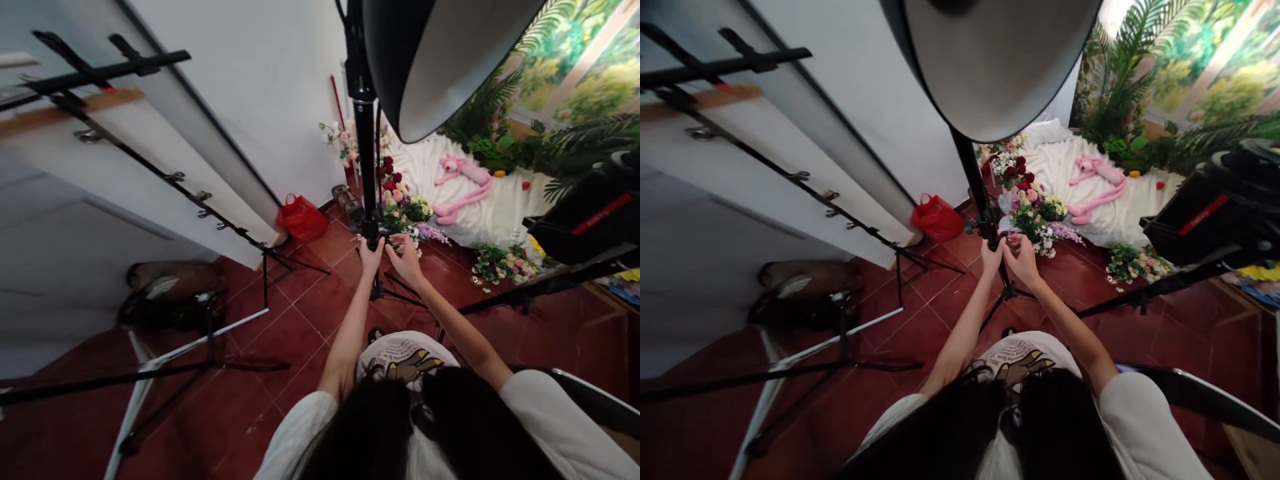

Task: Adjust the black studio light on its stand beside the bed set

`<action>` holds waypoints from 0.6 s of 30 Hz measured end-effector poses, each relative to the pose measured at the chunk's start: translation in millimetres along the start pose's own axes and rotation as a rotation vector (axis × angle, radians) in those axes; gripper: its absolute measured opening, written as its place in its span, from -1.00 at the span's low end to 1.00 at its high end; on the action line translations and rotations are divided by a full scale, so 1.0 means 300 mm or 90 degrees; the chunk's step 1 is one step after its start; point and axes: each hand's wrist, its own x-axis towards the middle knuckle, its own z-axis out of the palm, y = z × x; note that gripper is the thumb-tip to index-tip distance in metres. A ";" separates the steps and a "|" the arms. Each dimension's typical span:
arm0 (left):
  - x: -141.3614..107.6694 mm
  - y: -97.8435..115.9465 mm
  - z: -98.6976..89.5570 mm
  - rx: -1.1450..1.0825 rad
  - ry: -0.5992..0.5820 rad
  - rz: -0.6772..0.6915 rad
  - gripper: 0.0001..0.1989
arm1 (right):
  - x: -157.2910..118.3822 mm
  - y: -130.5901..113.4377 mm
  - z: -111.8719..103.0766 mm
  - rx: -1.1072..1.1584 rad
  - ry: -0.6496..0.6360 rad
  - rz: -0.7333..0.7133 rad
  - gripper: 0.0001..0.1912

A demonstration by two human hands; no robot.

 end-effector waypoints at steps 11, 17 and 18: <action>0.020 -0.003 -0.008 0.017 -0.010 0.010 -0.62 | 0.279 0.159 0.124 0.091 -0.149 0.287 -0.53; 0.028 -0.027 -0.007 0.021 -0.032 0.029 -0.67 | 0.296 0.147 0.128 0.257 -0.173 0.400 -0.68; 0.029 -0.030 -0.007 0.020 -0.033 0.035 -0.68 | 0.294 0.149 0.125 0.266 -0.172 0.392 -0.70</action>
